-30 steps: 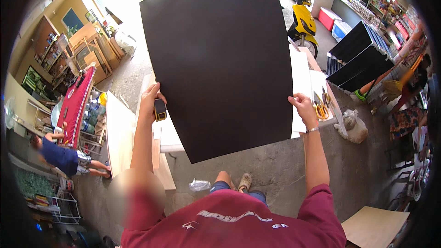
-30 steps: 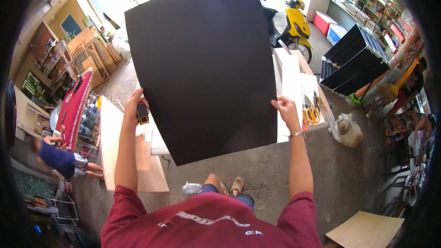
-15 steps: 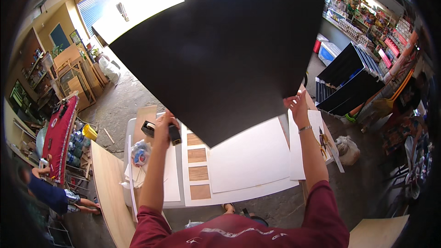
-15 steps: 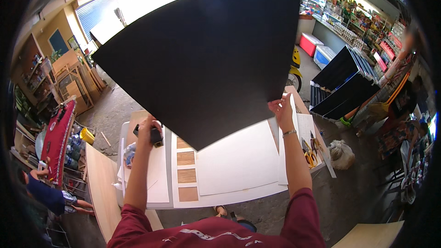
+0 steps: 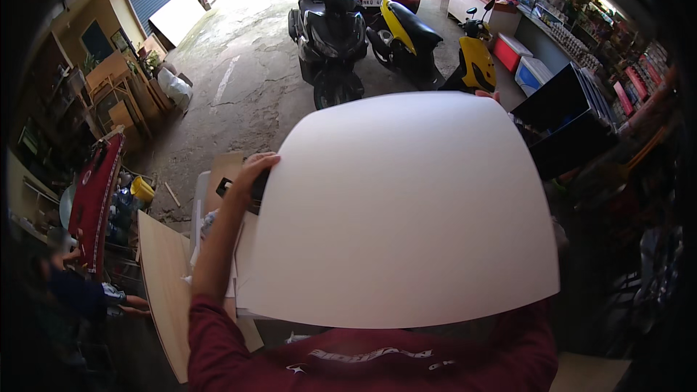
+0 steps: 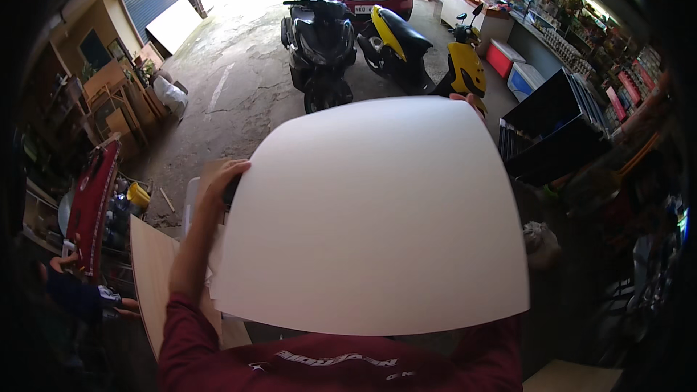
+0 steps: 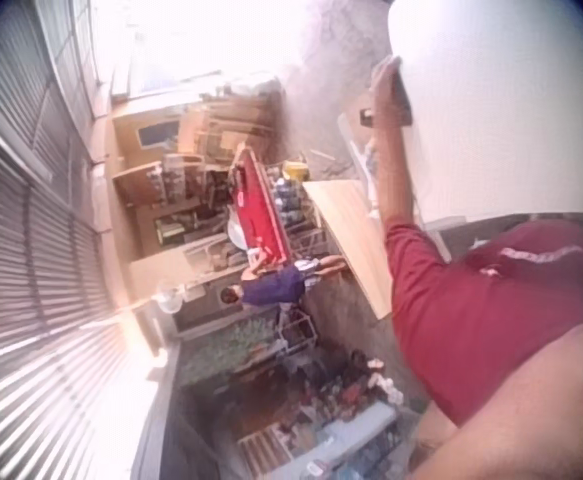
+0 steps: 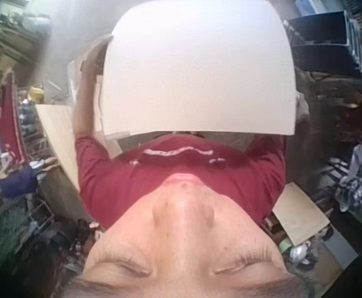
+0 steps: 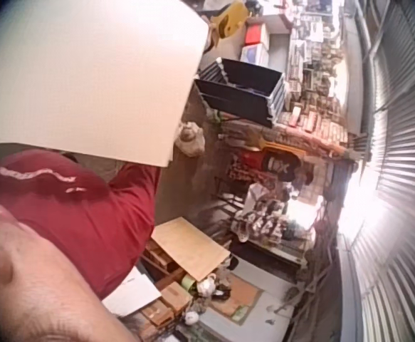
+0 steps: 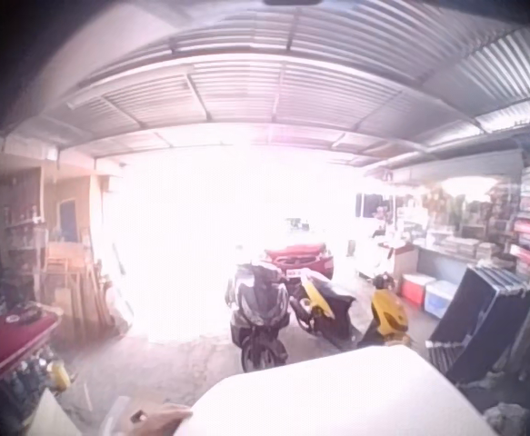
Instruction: The person assembles a white cabinet door by aligning and securing wooden panels onto a white frame using adhesive tape. They measure the components with a tape measure and mark them with a pencil. The person also handles a black sheet and a long black strip, positioning them on the workbench.
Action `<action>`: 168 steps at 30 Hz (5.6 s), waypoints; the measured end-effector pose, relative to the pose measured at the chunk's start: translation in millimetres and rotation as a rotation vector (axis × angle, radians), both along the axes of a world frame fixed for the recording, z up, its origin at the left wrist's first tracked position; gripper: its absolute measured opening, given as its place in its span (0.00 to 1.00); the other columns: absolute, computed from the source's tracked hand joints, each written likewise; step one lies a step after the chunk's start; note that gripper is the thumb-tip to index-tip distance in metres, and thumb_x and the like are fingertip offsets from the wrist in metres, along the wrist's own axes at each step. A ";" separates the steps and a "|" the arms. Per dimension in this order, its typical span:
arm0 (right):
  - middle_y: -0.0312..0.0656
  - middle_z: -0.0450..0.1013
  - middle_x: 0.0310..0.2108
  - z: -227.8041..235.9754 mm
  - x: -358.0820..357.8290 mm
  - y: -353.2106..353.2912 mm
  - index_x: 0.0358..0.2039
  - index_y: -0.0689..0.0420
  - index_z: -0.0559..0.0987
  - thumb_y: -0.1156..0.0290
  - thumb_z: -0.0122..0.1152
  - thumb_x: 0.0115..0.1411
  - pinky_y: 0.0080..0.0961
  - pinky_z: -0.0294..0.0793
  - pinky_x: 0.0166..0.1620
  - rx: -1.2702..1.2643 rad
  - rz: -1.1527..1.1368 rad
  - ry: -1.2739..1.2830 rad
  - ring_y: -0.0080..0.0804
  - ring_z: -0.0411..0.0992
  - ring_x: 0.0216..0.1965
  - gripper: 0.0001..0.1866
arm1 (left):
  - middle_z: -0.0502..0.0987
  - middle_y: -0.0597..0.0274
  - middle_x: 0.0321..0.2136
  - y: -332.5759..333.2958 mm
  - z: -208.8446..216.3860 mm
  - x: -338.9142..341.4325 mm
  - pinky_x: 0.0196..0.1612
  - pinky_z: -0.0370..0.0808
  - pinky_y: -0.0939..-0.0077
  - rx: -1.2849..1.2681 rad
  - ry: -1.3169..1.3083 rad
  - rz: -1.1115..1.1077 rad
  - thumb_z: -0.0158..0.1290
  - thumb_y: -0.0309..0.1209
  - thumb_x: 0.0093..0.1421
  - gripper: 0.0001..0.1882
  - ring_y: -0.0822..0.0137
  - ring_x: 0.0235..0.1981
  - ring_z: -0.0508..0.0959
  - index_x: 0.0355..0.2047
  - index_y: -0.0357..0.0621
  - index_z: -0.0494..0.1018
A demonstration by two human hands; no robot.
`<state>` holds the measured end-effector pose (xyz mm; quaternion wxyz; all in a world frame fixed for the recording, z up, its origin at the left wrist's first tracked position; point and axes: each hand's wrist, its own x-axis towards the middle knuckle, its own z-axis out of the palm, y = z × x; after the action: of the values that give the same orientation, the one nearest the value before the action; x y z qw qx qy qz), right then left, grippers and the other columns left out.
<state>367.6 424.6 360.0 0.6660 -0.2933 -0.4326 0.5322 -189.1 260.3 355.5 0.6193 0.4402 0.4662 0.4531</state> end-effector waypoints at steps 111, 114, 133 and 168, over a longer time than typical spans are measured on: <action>0.45 0.76 0.35 -375.6 12.4 -392.1 0.44 0.61 0.77 0.69 0.59 0.68 0.30 0.72 0.38 -0.136 -0.331 -1.269 0.36 0.73 0.33 0.10 | 0.67 0.44 0.56 -271.9 -391.3 253.5 0.66 0.67 0.57 0.221 0.812 0.709 0.69 0.23 0.53 0.36 0.53 0.62 0.67 0.56 0.40 0.57; 0.45 0.77 0.37 -373.9 8.1 -401.9 0.47 0.63 0.76 0.58 0.51 0.72 0.28 0.72 0.38 -0.069 -0.343 -0.982 0.32 0.73 0.34 0.19 | 0.67 0.46 0.56 -274.3 -391.4 253.8 0.66 0.66 0.56 0.238 0.814 0.709 0.69 0.24 0.53 0.36 0.52 0.63 0.67 0.55 0.40 0.57; 0.30 0.73 0.37 -383.0 -1.8 -371.4 0.37 0.46 0.81 0.58 0.70 0.55 0.33 0.61 0.49 0.238 -0.048 -1.598 0.31 0.68 0.43 0.12 | 0.65 0.50 0.54 -279.7 -394.1 253.4 0.68 0.63 0.56 0.244 0.835 0.697 0.71 0.27 0.52 0.38 0.52 0.65 0.65 0.54 0.39 0.57; 0.38 0.66 0.17 -394.2 -87.9 -399.0 0.24 0.67 0.75 0.86 0.50 0.49 0.20 0.58 0.24 -0.162 0.097 -0.701 0.21 0.60 0.18 0.05 | 0.64 0.51 0.51 -281.3 -404.9 279.7 0.66 0.63 0.53 0.216 0.856 0.683 0.74 0.29 0.46 0.44 0.49 0.61 0.65 0.55 0.45 0.54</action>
<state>279.7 25.6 -34.2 0.4258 -0.4889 -0.6044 0.4630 90.6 -21.0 -49.5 0.1439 0.4698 0.7433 0.4539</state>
